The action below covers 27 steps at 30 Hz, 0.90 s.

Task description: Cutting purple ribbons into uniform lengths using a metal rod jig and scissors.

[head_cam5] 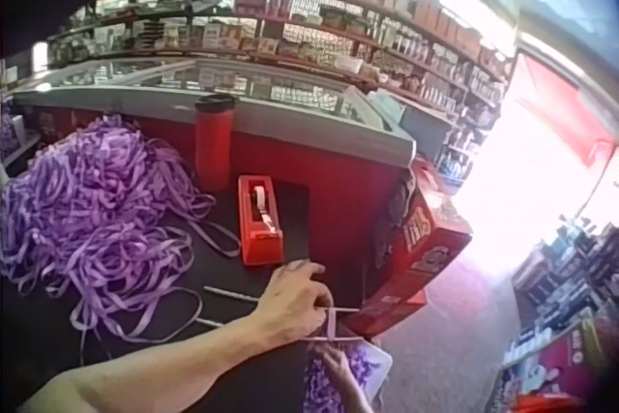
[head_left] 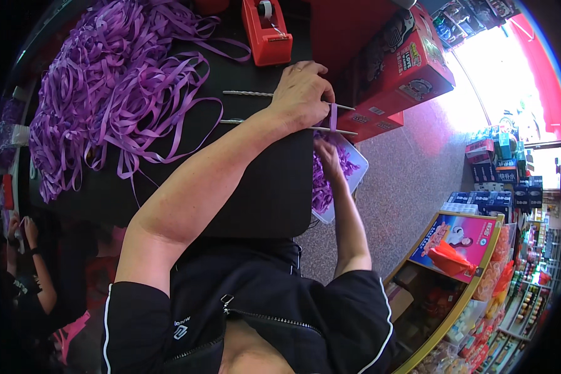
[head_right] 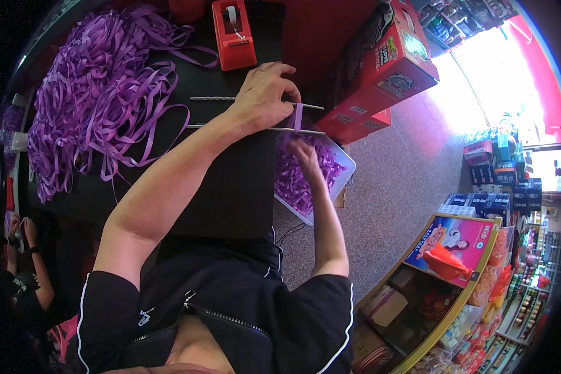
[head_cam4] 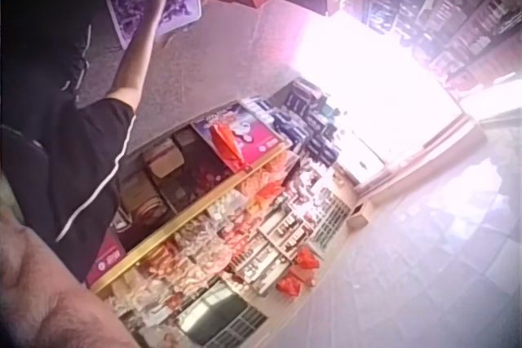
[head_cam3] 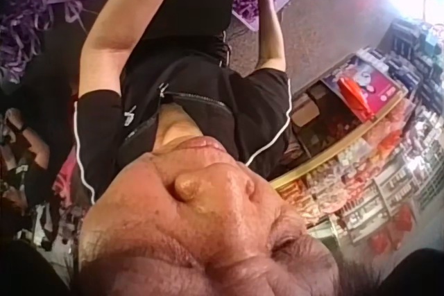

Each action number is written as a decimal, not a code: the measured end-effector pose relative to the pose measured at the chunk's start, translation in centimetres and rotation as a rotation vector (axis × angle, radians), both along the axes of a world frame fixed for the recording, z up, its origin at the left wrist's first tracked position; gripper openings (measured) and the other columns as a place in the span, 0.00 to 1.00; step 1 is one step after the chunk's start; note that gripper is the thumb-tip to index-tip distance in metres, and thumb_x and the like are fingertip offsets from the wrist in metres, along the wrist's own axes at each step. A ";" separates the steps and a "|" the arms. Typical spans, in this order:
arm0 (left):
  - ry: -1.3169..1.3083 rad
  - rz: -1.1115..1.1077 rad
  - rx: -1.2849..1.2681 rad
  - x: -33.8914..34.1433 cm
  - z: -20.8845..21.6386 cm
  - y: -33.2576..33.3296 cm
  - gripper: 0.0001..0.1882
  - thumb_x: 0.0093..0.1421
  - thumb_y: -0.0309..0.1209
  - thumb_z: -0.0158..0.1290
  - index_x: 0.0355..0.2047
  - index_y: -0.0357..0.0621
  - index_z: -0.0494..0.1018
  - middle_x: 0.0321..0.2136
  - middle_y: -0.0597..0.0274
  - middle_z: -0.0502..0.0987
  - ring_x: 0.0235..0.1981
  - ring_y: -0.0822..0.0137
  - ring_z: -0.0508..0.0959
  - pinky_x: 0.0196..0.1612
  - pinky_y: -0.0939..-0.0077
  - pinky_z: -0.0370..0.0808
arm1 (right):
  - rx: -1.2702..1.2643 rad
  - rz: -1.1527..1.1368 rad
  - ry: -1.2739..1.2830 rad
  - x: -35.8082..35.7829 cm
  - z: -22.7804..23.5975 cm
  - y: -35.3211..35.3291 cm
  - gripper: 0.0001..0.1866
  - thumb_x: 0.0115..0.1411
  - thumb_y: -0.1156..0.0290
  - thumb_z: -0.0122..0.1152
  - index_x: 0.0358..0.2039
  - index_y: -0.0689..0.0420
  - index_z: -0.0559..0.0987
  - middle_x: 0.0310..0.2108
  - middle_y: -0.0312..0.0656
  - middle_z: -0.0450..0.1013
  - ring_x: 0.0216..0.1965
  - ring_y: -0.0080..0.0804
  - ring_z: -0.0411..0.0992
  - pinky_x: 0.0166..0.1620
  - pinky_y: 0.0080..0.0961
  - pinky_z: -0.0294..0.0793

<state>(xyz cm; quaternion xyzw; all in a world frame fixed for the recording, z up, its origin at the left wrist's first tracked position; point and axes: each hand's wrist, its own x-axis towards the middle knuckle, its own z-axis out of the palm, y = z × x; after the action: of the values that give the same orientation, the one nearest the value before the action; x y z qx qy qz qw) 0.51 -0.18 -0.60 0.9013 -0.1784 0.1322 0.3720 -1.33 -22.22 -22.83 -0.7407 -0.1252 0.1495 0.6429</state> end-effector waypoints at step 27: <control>0.049 -0.047 0.040 -0.1 0.0 0.8 0.10 0.44 0.31 0.55 0.28 0.53 0.82 0.52 0.57 0.70 0.60 0.57 0.61 0.62 0.64 0.55 | 0.074 -0.229 -0.447 -15.6 23.5 3.5 0.21 0.57 0.58 0.59 0.36 0.67 0.81 0.27 0.34 0.65 0.30 0.21 0.59 0.33 0.19 0.55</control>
<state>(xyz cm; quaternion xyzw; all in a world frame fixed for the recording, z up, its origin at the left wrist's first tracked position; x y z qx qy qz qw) 0.39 0.65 -0.60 0.9069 -0.1931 0.0979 0.3614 -16.94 -18.68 0.68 -0.7407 -0.1847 -0.0965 0.6387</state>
